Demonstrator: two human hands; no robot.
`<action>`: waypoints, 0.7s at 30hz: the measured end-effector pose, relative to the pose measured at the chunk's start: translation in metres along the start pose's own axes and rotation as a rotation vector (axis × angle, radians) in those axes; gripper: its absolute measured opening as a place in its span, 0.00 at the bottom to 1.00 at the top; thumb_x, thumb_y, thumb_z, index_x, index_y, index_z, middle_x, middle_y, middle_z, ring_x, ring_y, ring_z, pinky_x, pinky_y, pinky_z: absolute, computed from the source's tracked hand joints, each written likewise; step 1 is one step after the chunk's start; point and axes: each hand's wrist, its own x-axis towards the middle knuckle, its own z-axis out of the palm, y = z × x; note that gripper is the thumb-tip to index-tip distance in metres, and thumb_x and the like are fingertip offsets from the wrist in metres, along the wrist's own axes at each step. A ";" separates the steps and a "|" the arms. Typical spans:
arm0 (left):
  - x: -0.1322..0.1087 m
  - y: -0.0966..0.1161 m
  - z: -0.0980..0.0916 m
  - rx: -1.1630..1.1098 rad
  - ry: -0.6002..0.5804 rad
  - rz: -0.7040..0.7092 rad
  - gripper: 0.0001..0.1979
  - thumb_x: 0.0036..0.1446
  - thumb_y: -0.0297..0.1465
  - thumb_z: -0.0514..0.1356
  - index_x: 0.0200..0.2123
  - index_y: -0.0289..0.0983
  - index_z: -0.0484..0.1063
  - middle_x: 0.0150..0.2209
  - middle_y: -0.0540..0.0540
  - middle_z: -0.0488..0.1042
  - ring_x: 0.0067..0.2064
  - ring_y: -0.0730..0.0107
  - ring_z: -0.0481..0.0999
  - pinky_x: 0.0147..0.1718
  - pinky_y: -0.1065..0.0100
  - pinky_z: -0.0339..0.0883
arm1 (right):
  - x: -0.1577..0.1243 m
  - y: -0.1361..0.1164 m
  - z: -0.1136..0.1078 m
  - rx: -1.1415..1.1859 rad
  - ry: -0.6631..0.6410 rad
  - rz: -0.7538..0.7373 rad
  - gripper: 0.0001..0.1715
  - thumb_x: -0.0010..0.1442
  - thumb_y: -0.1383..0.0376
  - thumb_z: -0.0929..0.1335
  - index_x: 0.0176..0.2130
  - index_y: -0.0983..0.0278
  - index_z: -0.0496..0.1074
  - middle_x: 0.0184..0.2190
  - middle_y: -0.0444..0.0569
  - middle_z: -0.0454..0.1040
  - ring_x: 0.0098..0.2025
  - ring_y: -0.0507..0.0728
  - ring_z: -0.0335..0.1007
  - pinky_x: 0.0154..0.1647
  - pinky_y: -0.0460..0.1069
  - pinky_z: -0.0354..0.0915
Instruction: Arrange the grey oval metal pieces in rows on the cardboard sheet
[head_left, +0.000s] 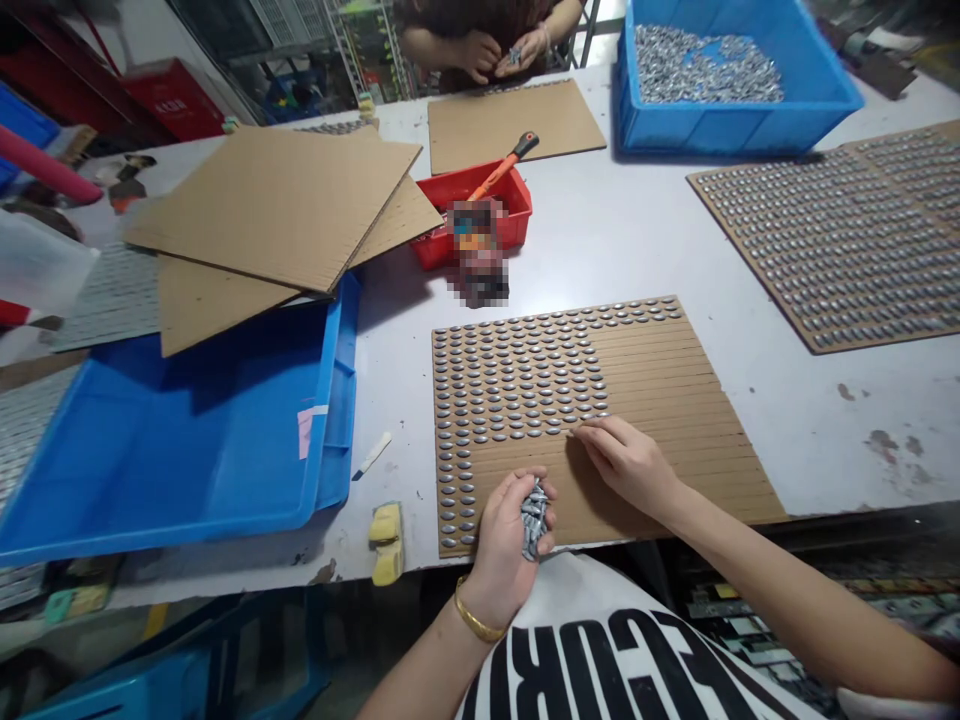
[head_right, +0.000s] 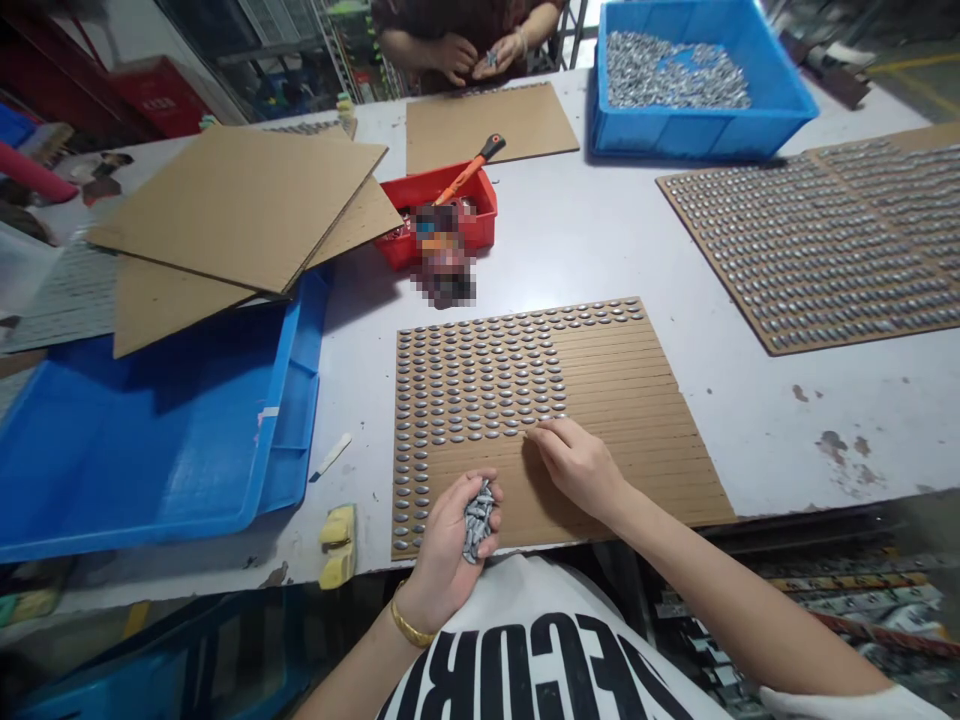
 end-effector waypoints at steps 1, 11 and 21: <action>0.000 -0.001 0.000 0.008 -0.008 -0.002 0.12 0.54 0.36 0.60 0.40 0.37 0.69 0.32 0.49 0.68 0.25 0.79 0.66 0.14 0.79 0.49 | 0.001 0.001 0.001 -0.026 -0.015 -0.019 0.13 0.63 0.74 0.61 0.44 0.63 0.70 0.40 0.52 0.74 0.42 0.55 0.69 0.42 0.49 0.67; 0.002 -0.004 0.001 0.027 -0.023 -0.015 0.15 0.53 0.39 0.62 0.42 0.37 0.70 0.32 0.49 0.66 0.24 0.81 0.63 0.14 0.79 0.48 | 0.007 0.005 -0.004 -0.131 -0.154 -0.147 0.17 0.63 0.74 0.58 0.45 0.65 0.72 0.40 0.54 0.73 0.42 0.57 0.66 0.41 0.51 0.67; 0.005 -0.007 -0.002 -0.009 -0.035 -0.011 0.19 0.51 0.39 0.62 0.45 0.37 0.72 0.32 0.47 0.68 0.25 0.79 0.65 0.14 0.78 0.50 | 0.010 0.001 -0.004 -0.193 -0.186 -0.145 0.16 0.62 0.74 0.59 0.42 0.66 0.73 0.38 0.55 0.73 0.41 0.58 0.66 0.39 0.50 0.67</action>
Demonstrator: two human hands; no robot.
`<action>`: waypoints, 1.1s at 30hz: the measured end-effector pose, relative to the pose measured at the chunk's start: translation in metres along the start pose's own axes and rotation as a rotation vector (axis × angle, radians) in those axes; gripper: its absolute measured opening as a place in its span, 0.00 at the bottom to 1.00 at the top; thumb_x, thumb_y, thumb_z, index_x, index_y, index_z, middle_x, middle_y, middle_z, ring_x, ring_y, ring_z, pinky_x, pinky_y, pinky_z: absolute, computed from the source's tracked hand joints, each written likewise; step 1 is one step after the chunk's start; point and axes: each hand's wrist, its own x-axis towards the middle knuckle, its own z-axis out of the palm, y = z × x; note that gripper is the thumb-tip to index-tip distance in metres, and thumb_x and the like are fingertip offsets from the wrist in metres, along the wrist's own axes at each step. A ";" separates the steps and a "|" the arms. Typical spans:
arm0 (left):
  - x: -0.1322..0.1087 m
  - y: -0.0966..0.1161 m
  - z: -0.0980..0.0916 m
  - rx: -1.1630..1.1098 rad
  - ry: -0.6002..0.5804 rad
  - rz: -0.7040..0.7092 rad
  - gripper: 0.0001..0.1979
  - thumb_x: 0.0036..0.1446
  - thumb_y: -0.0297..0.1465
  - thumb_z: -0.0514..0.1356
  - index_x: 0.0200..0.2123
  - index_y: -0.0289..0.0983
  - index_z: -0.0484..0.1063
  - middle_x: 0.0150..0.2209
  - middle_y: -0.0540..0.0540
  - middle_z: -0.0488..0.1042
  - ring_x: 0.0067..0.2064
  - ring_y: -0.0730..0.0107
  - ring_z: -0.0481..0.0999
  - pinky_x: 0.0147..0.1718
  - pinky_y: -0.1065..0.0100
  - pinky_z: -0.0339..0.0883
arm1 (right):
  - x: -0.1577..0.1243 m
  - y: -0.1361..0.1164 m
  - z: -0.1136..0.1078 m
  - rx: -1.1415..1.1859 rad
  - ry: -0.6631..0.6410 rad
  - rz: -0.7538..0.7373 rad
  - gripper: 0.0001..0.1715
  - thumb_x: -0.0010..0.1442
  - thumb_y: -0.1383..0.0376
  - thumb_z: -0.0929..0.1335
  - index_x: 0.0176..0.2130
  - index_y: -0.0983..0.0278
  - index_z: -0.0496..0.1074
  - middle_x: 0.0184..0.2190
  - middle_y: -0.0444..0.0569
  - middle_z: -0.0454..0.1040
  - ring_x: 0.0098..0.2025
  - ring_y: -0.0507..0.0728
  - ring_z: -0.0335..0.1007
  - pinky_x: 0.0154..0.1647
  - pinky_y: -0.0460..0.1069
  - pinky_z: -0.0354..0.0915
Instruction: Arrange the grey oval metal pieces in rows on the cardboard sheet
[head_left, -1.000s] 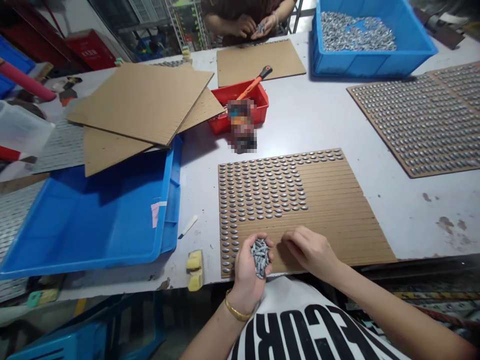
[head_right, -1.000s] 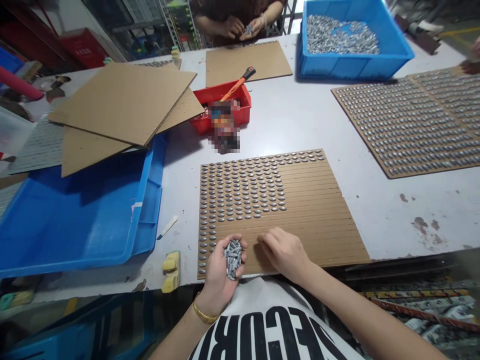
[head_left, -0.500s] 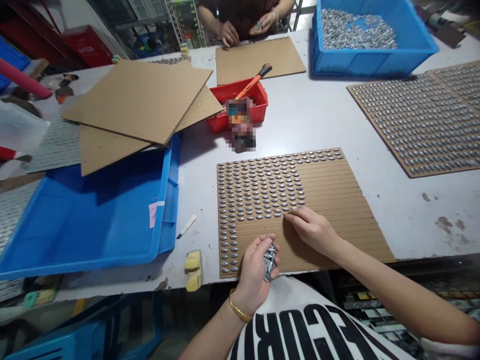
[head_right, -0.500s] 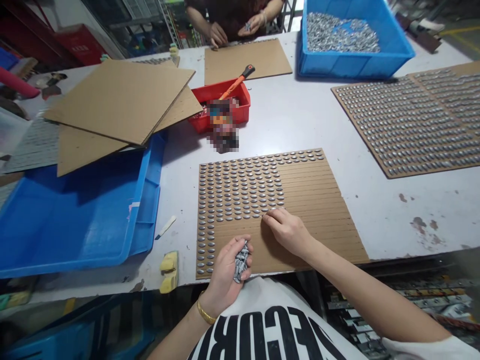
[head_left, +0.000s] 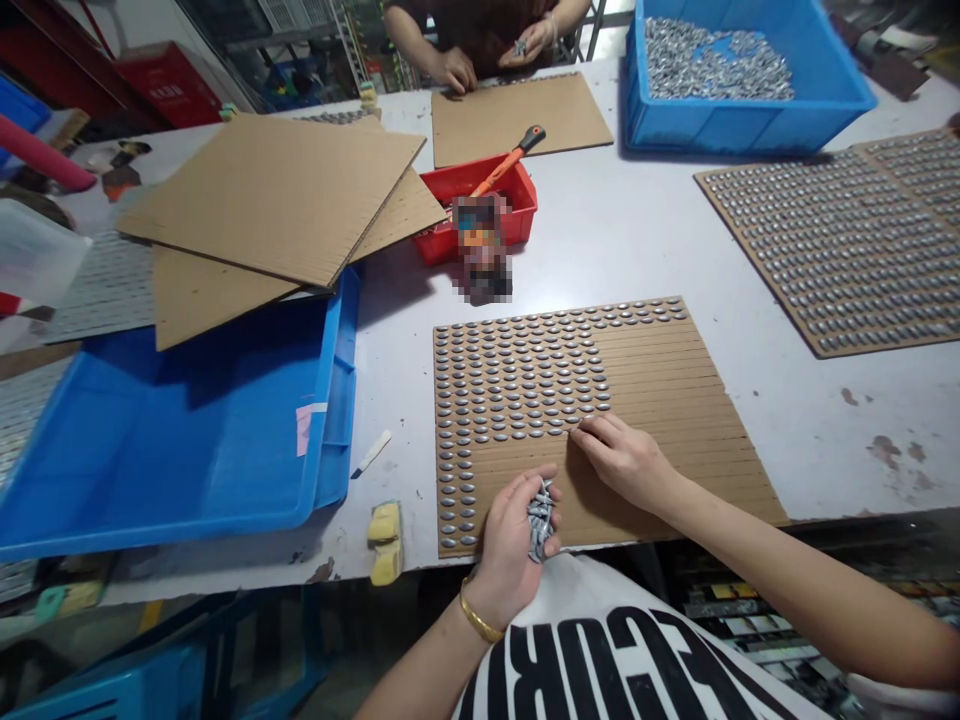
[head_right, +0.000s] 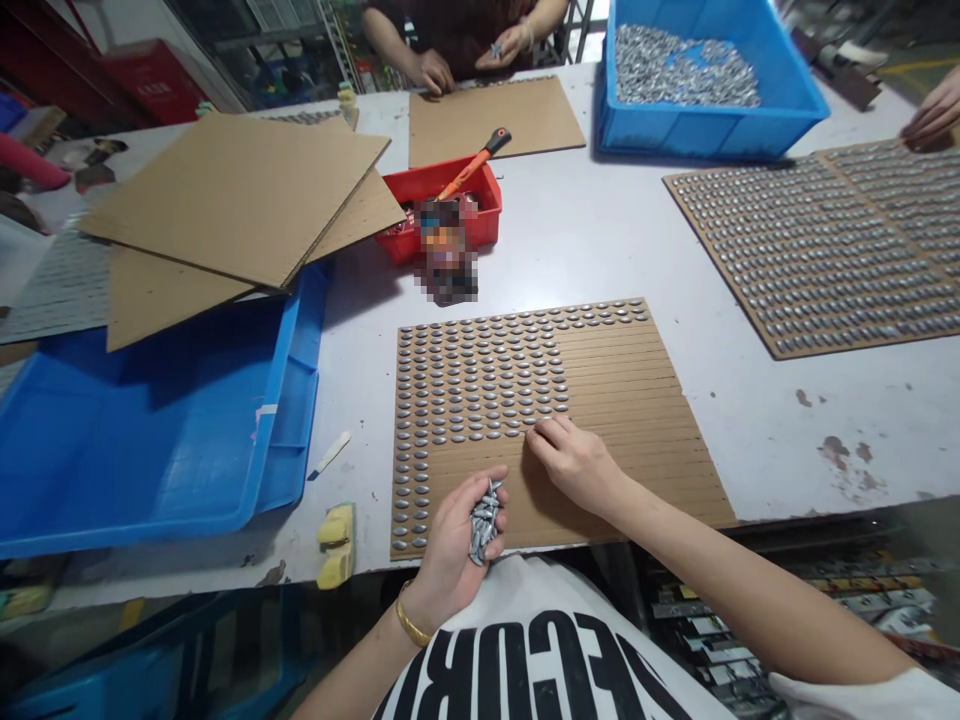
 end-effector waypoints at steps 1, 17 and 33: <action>0.000 0.000 0.000 0.001 0.000 0.005 0.19 0.51 0.39 0.62 0.45 0.36 0.72 0.32 0.47 0.69 0.25 0.78 0.66 0.14 0.78 0.50 | 0.000 0.000 0.000 -0.003 -0.009 0.005 0.15 0.62 0.74 0.60 0.42 0.66 0.73 0.38 0.55 0.73 0.41 0.58 0.66 0.39 0.50 0.67; 0.004 -0.002 0.019 0.112 -0.079 0.046 0.17 0.50 0.42 0.65 0.34 0.39 0.63 0.27 0.53 0.67 0.23 0.80 0.64 0.14 0.80 0.49 | -0.004 -0.038 -0.028 1.437 -0.145 0.550 0.13 0.59 0.59 0.68 0.41 0.64 0.72 0.32 0.47 0.76 0.34 0.53 0.74 0.37 0.48 0.71; 0.016 -0.007 0.031 0.156 -0.061 0.028 0.13 0.51 0.35 0.64 0.38 0.37 0.68 0.30 0.50 0.69 0.24 0.81 0.64 0.14 0.80 0.49 | -0.016 -0.018 -0.036 1.093 -0.017 0.421 0.07 0.62 0.64 0.65 0.34 0.63 0.71 0.30 0.47 0.74 0.34 0.52 0.71 0.34 0.46 0.67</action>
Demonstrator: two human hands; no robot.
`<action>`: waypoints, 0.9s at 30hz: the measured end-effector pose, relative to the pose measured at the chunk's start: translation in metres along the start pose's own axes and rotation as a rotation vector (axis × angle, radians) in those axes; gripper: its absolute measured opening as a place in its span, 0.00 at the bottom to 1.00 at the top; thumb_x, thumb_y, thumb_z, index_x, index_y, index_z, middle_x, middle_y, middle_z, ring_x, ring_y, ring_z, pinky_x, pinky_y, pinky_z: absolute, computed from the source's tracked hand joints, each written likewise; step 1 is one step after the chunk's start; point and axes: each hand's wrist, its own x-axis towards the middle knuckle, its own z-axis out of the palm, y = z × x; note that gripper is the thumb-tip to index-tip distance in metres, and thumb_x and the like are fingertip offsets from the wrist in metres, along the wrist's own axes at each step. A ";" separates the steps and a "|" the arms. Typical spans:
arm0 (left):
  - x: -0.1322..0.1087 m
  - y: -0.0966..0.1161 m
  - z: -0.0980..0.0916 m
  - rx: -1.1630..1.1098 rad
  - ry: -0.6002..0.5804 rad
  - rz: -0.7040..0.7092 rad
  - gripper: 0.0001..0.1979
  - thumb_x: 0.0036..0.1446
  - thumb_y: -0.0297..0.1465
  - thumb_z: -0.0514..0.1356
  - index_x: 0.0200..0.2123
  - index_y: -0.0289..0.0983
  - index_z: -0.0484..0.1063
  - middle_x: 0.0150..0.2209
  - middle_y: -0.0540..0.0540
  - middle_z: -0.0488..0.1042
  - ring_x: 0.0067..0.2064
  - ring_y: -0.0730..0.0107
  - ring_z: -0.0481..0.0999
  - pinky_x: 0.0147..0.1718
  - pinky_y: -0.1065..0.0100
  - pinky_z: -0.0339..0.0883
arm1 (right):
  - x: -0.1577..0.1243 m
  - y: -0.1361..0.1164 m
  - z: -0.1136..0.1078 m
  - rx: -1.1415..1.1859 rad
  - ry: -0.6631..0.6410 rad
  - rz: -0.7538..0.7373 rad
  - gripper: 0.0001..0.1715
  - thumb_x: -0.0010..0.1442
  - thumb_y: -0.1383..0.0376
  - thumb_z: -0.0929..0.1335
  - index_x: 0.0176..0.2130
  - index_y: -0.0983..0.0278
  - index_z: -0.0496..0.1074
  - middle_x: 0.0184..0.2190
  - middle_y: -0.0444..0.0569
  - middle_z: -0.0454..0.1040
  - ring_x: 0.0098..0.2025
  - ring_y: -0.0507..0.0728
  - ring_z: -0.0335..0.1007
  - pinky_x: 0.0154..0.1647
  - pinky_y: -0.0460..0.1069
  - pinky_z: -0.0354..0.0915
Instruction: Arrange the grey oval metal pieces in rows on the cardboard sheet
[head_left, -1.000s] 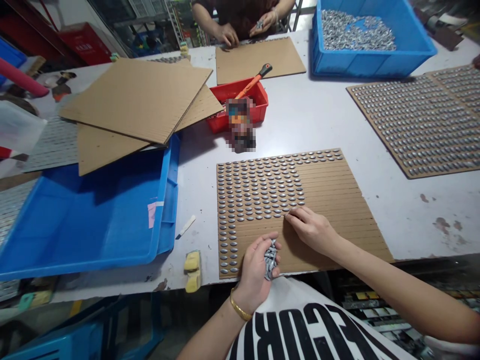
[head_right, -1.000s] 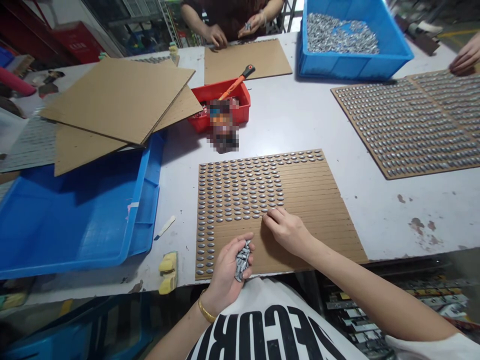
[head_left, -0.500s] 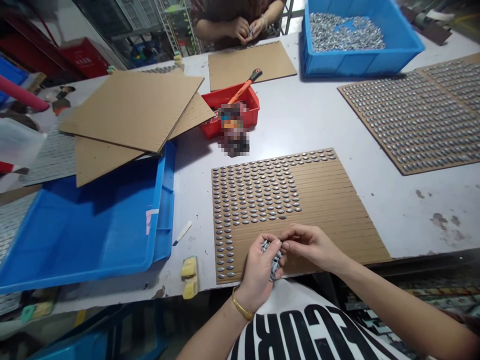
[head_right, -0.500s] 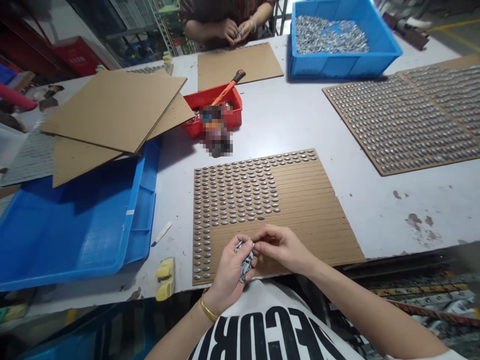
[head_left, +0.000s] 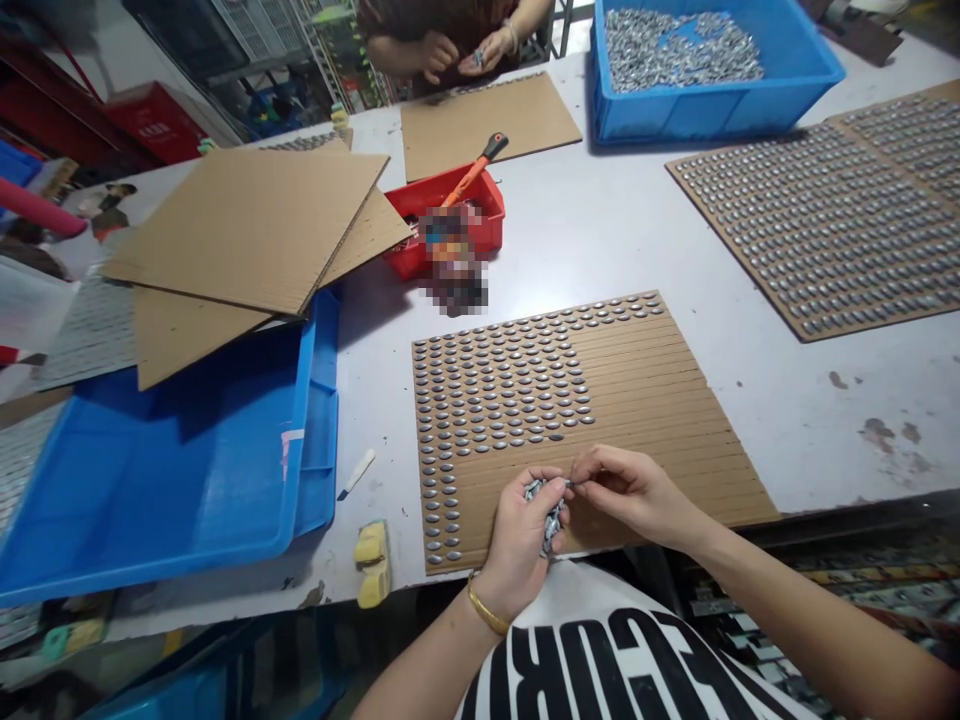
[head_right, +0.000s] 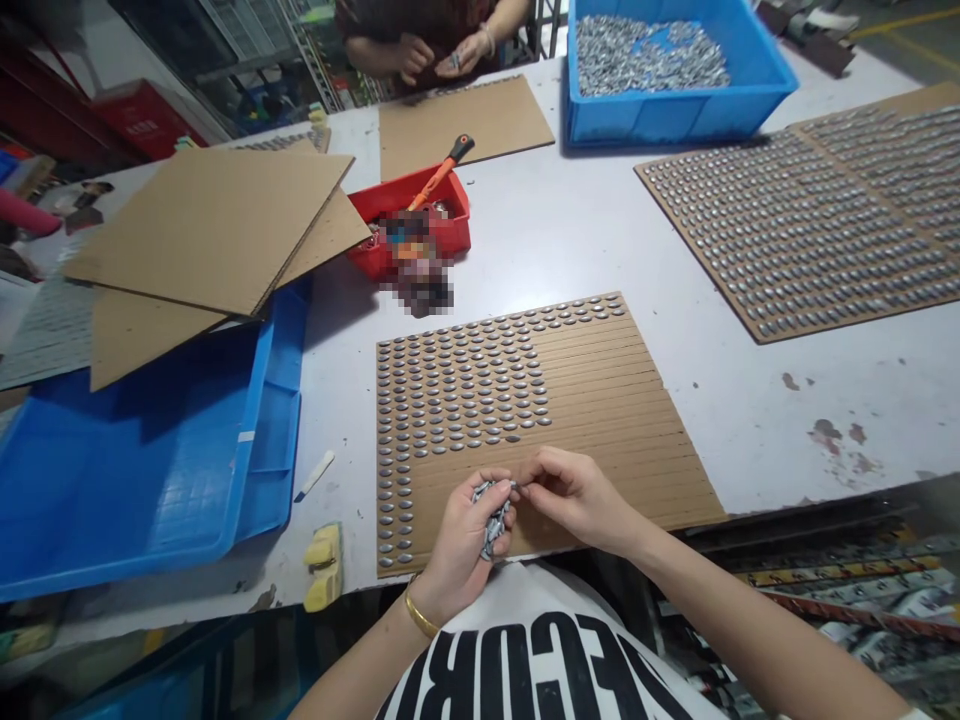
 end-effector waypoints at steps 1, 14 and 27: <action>0.001 0.000 0.000 0.004 0.003 0.005 0.13 0.52 0.36 0.64 0.38 0.37 0.68 0.29 0.50 0.68 0.24 0.81 0.64 0.14 0.80 0.49 | -0.001 -0.001 -0.001 -0.061 -0.006 -0.047 0.07 0.63 0.65 0.64 0.35 0.63 0.72 0.31 0.47 0.74 0.33 0.52 0.71 0.34 0.46 0.67; 0.005 0.003 0.001 -0.017 0.068 -0.051 0.12 0.52 0.33 0.61 0.40 0.37 0.68 0.31 0.49 0.69 0.24 0.80 0.65 0.14 0.79 0.49 | 0.014 0.040 -0.025 -0.642 0.142 -0.325 0.12 0.64 0.71 0.61 0.43 0.62 0.70 0.38 0.51 0.73 0.39 0.54 0.70 0.39 0.48 0.68; 0.004 0.005 0.001 -0.027 0.059 -0.055 0.13 0.51 0.34 0.62 0.40 0.36 0.69 0.30 0.48 0.69 0.24 0.80 0.65 0.14 0.79 0.49 | 0.018 0.045 -0.022 -1.029 0.054 -0.366 0.13 0.62 0.73 0.61 0.43 0.65 0.71 0.35 0.52 0.72 0.37 0.54 0.67 0.35 0.46 0.65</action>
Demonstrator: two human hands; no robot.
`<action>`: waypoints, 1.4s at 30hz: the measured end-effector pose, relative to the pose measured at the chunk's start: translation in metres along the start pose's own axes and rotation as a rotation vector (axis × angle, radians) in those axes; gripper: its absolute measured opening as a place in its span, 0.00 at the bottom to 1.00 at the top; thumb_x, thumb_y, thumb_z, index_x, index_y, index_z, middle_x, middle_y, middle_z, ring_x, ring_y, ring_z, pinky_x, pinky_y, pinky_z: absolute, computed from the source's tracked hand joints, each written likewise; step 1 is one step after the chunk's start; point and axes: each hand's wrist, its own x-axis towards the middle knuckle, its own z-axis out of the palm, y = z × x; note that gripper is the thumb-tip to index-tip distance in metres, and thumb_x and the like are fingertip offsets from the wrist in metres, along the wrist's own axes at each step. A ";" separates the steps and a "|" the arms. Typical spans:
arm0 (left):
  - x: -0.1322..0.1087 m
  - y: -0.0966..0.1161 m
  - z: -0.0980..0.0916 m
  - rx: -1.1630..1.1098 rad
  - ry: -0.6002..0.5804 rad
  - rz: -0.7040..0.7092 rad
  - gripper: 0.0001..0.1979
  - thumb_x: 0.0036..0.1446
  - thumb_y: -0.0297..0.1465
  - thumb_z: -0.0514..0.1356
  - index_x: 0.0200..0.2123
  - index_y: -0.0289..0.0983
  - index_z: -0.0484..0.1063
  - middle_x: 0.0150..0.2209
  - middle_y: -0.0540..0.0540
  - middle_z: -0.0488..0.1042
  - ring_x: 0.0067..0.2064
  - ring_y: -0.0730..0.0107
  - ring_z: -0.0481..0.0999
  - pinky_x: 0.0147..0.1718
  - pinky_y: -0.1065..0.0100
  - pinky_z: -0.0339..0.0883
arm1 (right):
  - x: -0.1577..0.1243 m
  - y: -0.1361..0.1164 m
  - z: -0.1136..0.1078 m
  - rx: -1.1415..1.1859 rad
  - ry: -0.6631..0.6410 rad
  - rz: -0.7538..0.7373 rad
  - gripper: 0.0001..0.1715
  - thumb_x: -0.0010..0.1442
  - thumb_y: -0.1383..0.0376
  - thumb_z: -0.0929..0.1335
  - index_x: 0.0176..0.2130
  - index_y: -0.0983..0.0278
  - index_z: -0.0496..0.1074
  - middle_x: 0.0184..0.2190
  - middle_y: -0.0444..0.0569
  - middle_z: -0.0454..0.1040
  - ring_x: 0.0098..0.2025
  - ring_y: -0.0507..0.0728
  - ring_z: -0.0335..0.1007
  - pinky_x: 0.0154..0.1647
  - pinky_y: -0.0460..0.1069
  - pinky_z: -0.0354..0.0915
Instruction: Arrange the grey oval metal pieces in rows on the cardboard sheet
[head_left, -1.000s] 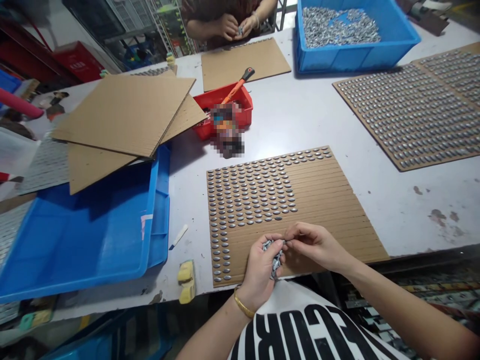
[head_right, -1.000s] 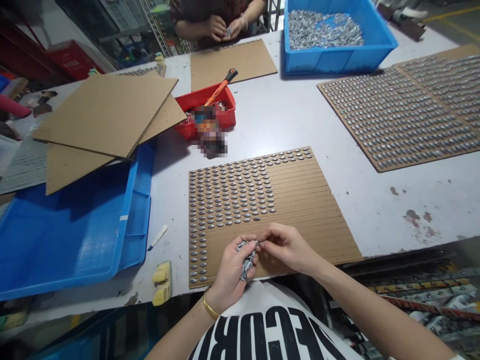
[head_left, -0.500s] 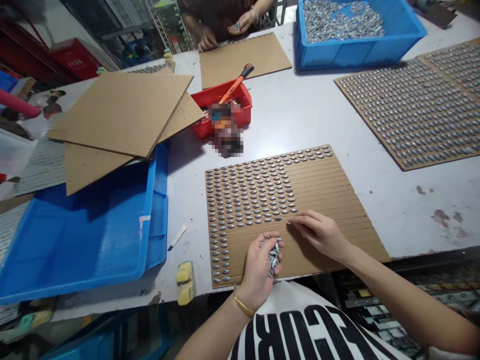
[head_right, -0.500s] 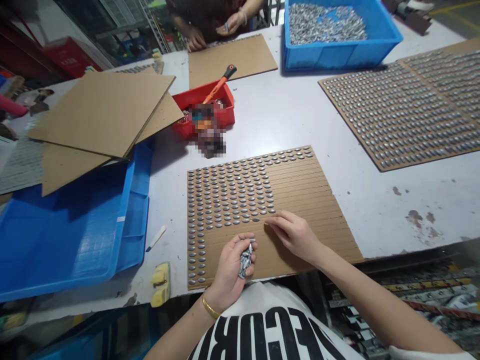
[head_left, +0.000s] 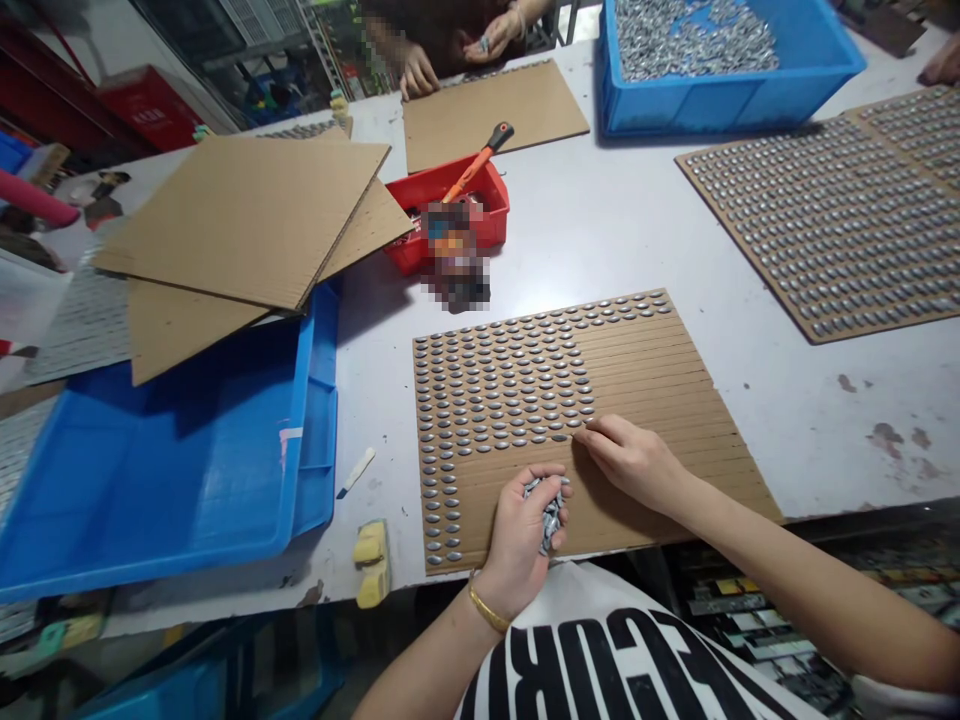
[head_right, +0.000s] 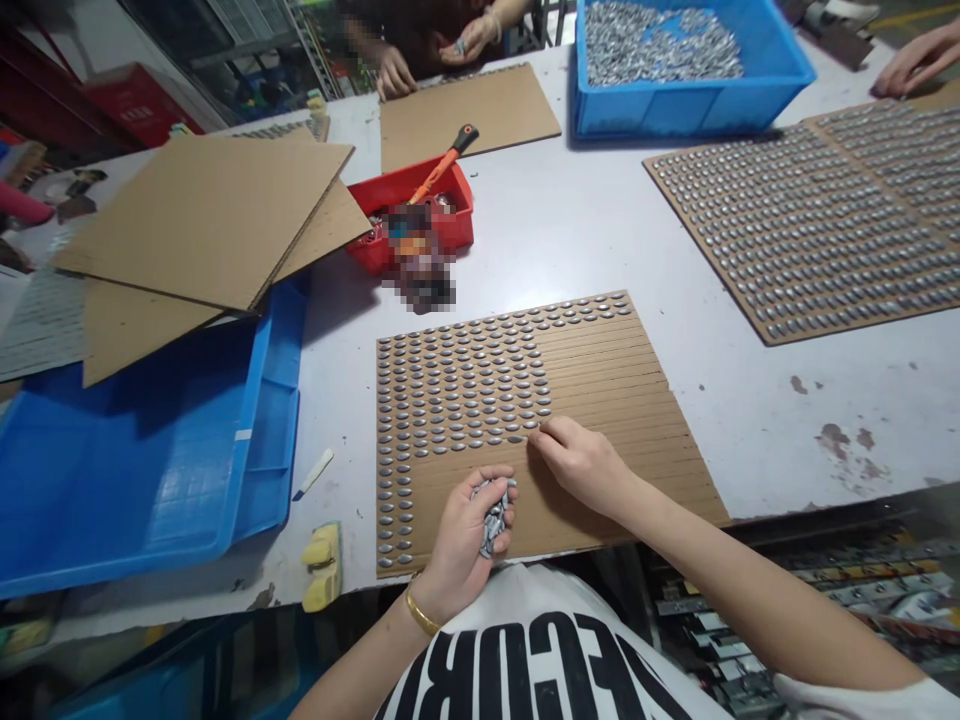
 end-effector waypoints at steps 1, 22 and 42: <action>0.000 0.000 0.000 -0.002 0.000 -0.001 0.13 0.51 0.33 0.62 0.40 0.36 0.69 0.30 0.48 0.69 0.24 0.80 0.65 0.14 0.79 0.49 | 0.000 0.000 0.000 0.003 -0.005 0.000 0.13 0.62 0.73 0.61 0.43 0.65 0.71 0.35 0.52 0.71 0.37 0.54 0.66 0.36 0.46 0.65; 0.000 -0.003 0.006 -0.025 -0.030 0.037 0.13 0.52 0.35 0.63 0.39 0.36 0.68 0.31 0.49 0.68 0.24 0.81 0.64 0.14 0.80 0.49 | -0.009 -0.029 -0.026 0.801 0.035 0.289 0.08 0.63 0.67 0.63 0.40 0.61 0.72 0.36 0.48 0.74 0.38 0.53 0.71 0.39 0.47 0.68; -0.005 -0.003 -0.001 -0.158 -0.057 -0.040 0.10 0.52 0.31 0.59 0.39 0.35 0.68 0.33 0.47 0.68 0.27 0.77 0.67 0.14 0.79 0.50 | -0.007 0.011 -0.013 -0.033 -0.002 -0.010 0.15 0.62 0.74 0.60 0.42 0.65 0.72 0.38 0.53 0.73 0.40 0.56 0.68 0.40 0.49 0.68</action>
